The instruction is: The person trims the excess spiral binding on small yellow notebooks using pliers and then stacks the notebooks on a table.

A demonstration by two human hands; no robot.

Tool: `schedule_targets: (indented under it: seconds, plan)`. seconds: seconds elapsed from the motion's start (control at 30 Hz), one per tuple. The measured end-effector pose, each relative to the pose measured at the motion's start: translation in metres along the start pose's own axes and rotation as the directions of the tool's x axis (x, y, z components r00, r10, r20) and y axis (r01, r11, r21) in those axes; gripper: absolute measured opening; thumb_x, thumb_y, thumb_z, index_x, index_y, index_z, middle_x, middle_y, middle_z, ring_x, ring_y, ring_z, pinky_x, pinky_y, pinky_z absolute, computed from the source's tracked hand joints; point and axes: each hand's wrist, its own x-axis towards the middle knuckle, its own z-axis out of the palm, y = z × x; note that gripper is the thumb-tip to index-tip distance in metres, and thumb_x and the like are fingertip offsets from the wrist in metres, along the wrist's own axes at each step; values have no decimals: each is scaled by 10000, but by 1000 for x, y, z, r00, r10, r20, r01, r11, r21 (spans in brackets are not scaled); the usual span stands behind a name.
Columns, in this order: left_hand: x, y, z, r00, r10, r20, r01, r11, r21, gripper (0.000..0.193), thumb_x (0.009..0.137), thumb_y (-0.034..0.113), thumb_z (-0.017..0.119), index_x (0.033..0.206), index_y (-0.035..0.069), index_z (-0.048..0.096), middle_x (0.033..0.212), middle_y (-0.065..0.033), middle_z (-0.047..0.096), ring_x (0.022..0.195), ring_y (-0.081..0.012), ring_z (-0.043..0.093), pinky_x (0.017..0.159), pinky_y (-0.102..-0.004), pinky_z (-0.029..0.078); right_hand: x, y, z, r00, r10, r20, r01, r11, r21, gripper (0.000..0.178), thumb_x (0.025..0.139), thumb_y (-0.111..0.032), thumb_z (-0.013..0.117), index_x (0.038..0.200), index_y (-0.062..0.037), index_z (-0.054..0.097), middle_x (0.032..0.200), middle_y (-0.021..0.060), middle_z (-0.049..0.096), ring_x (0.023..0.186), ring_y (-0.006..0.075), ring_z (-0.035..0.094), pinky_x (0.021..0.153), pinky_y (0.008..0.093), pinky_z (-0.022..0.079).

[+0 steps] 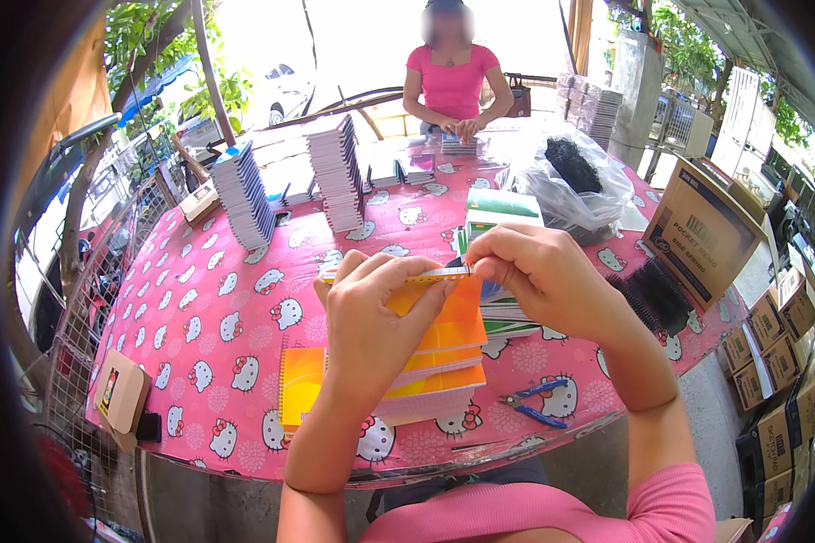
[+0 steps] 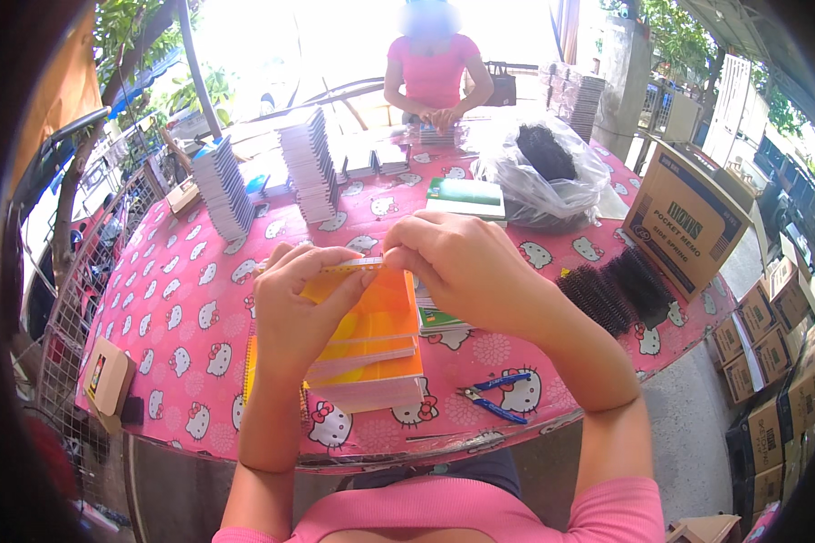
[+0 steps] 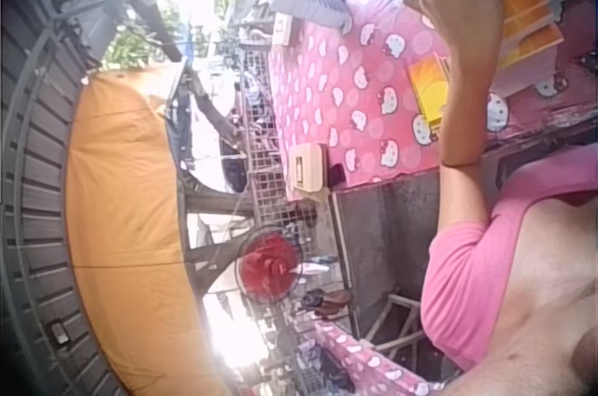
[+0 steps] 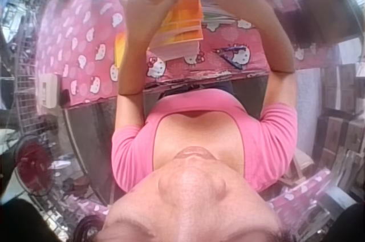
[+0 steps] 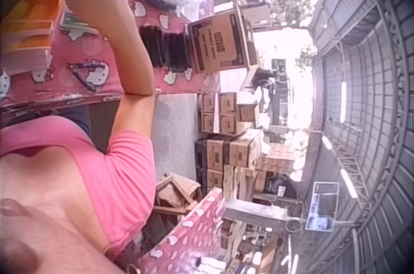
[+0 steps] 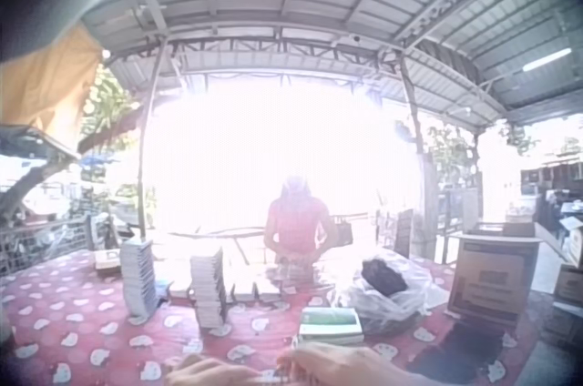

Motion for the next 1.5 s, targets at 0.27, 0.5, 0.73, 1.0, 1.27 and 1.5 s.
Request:
schedule_targets:
  seconds: [0.27, 0.5, 0.73, 1.0, 1.27, 1.5]
  plan:
    - [-1, -1, -5, 1000, -19, 14, 19, 1000, 7, 227, 712, 168, 792, 902, 57, 738, 809, -47, 695, 815, -177, 608, 759, -311, 486, 17, 19, -23, 969, 111, 221, -117, 993, 14, 150, 868, -97, 638, 966, 12, 605, 909, 134, 624, 806, 210, 636, 730, 327, 510]
    - [-2, -9, -4, 1000, 28, -4, -28, 1000, 0, 315, 710, 177, 806, 973, 37, 703, 892, -80, 679, 868, -168, 640, 781, -311, 512, -46, 135, 28, 870, 339, 357, -169, 887, -429, 603, 700, -396, 793, 1119, -10, 596, 1030, 196, 656, 972, 358, 644, 833, 405, 521]
    - [-1, -5, -2, 998, -69, -6, 67, 986, -151, 334, 713, 148, 806, 996, 40, 667, 863, -61, 673, 845, -128, 641, 755, -285, 514, -8, 142, -15, 924, 380, 38, -379, 925, -37, 374, 729, -193, 747, 1016, -6, 595, 1005, 195, 670, 976, 302, 662, 835, 412, 523]
    - [1, -5, -4, 993, -111, 40, 116, 974, -193, 437, 686, 140, 829, 1039, 30, 595, 842, -56, 677, 817, -119, 646, 734, -259, 510, 26, 77, -23, 953, 208, 218, -272, 908, 319, 448, 693, -117, 800, 1110, -38, 656, 1014, 99, 691, 912, 188, 653, 854, 354, 518]
    - [-11, -25, -13, 990, -143, -23, 136, 973, -187, 387, 749, 80, 780, 1071, 21, 574, 1024, -83, 610, 936, -119, 605, 786, -270, 496, 44, 55, -17, 978, 144, 149, -206, 748, 631, 544, 599, -58, 730, 1133, -29, 627, 989, 98, 687, 836, 148, 645, 784, 316, 518]
    - [-36, -38, -7, 949, -314, -3, 231, 706, -670, 265, 831, -15, 685, 1057, 40, 559, 965, -30, 577, 888, -102, 545, 829, -237, 444, 49, 51, -11, 969, 125, 212, -182, 945, 270, 556, 602, -77, 761, 1139, -37, 621, 988, 77, 692, 895, 157, 657, 804, 326, 521]
